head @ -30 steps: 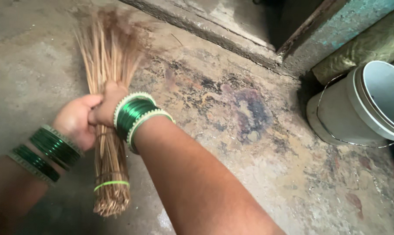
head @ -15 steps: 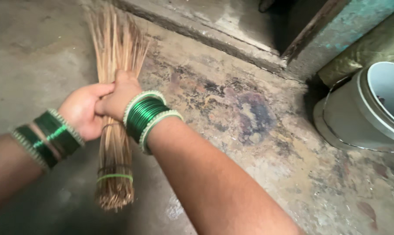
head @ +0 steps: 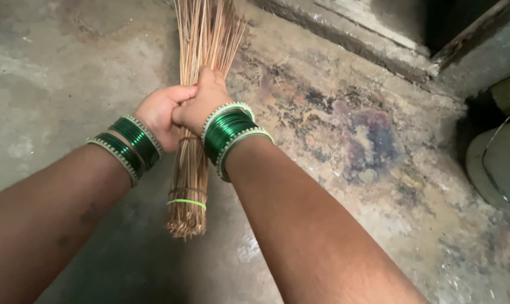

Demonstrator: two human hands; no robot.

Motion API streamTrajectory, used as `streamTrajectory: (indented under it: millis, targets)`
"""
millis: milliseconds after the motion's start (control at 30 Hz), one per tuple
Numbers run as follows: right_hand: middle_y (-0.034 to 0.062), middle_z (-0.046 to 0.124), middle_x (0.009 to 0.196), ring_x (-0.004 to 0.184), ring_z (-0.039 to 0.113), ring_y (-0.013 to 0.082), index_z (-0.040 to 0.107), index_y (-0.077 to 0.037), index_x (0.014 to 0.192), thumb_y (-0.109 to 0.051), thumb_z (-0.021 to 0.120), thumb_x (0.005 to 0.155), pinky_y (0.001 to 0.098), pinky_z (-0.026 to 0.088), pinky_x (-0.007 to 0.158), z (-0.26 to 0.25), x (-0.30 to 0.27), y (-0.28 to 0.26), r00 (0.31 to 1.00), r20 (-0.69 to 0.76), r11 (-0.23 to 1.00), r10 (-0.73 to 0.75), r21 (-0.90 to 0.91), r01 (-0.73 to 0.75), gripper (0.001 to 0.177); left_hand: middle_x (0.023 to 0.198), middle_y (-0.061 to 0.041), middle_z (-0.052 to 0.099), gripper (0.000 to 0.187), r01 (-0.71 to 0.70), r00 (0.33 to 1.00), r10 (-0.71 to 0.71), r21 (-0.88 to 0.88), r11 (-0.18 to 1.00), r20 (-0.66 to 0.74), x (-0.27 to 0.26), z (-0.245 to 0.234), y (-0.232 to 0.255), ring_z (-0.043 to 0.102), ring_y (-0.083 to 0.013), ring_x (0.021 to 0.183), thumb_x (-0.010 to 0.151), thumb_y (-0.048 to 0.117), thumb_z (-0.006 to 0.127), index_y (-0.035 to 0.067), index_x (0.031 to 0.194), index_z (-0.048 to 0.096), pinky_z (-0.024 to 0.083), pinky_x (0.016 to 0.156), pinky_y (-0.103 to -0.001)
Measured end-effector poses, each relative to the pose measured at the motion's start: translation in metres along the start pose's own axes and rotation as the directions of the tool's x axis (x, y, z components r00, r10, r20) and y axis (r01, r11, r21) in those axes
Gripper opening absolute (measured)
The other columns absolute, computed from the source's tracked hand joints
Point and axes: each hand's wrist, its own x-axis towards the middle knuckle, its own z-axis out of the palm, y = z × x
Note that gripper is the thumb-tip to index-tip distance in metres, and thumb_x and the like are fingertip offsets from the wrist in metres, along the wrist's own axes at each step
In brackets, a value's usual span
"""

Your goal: The person assembles a bundle of broom sticks by hand, aligning the ends and wrapping a cord around the handle section to secure them.

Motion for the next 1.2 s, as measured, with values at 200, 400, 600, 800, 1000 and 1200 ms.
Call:
streamTrajectory:
  millis: [200,400,600,800,1000,1200]
  targets:
    - [0.0213,0.013,0.166,0.144,0.040,0.0360,0.021,-0.003,0.155,-0.024,0.083,0.065,0.0356,0.047,0.109,-0.011,-0.029,-0.034,0.986,0.051,0.984,0.156,0.075,-0.159,0.111,0.103,-0.006,0.073,0.029,0.055,0.997,-0.051,0.066,0.996,-0.056,-0.029,0.004,0.007,0.068,-0.0203,0.091,0.101,0.033,0.056,0.009,0.114,0.066,0.055,0.084,-0.040]
    - [0.0144,0.007,0.171,0.135,0.052,0.0356,0.021,-0.013,0.157,-0.020,0.078,0.070,0.0366,0.052,0.105,-0.030,-0.065,-0.088,0.933,0.138,0.935,0.332,0.079,-0.345,0.105,0.114,-0.008,0.074,0.033,0.099,0.995,-0.099,0.003,0.995,-0.032,-0.071,0.016,0.019,0.069,-0.0212,0.103,0.096,0.026,0.052,0.008,0.121,0.065,0.054,0.095,-0.040]
    - [0.0208,0.043,0.159,0.131,0.061,0.0410,0.044,-0.013,0.148,-0.023,0.075,0.076,0.0419,0.051,0.110,0.002,-0.084,-0.104,0.925,-0.025,0.918,0.378,0.136,-0.372,0.080,0.113,-0.011,0.071,0.029,0.165,0.980,-0.163,0.007,0.986,-0.117,-0.071,-0.026,0.008,0.068,-0.0240,0.104,0.098,0.025,0.058,0.003,0.117,0.065,0.055,0.093,-0.042]
    - [0.0232,0.017,0.167,0.135,0.049,0.0432,0.025,-0.015,0.156,-0.025,0.080,0.069,0.0421,0.043,0.111,0.042,-0.085,-0.102,0.796,-0.039,0.789,0.604,0.175,-0.590,0.104,0.110,-0.015,0.075,0.035,0.424,0.893,-0.422,-0.019,0.905,-0.155,-0.067,-0.055,-0.006,0.070,-0.0269,0.099,0.094,0.027,0.057,0.001,0.116,0.068,0.057,0.089,-0.042]
    - [0.0217,0.015,0.167,0.143,0.042,0.0386,0.017,-0.010,0.159,-0.028,0.084,0.069,0.0384,0.039,0.117,0.056,-0.062,-0.099,0.781,0.052,0.769,0.623,0.144,-0.623,0.113,0.105,-0.014,0.075,0.033,0.426,0.879,-0.412,0.008,0.905,-0.240,-0.050,-0.089,-0.008,0.070,-0.0271,0.094,0.094,0.027,0.059,0.003,0.114,0.068,0.057,0.084,-0.043]
    - [0.0213,0.017,0.168,0.141,0.044,0.0419,0.018,-0.015,0.163,-0.021,0.079,0.071,0.0407,0.040,0.116,0.077,-0.007,-0.099,0.841,0.144,0.824,0.521,0.175,-0.540,0.110,0.103,-0.014,0.071,0.031,0.417,0.856,-0.376,0.044,0.908,-0.355,-0.025,-0.146,0.028,0.066,-0.0267,0.090,0.097,0.034,0.062,0.007,0.113,0.069,0.054,0.080,-0.043]
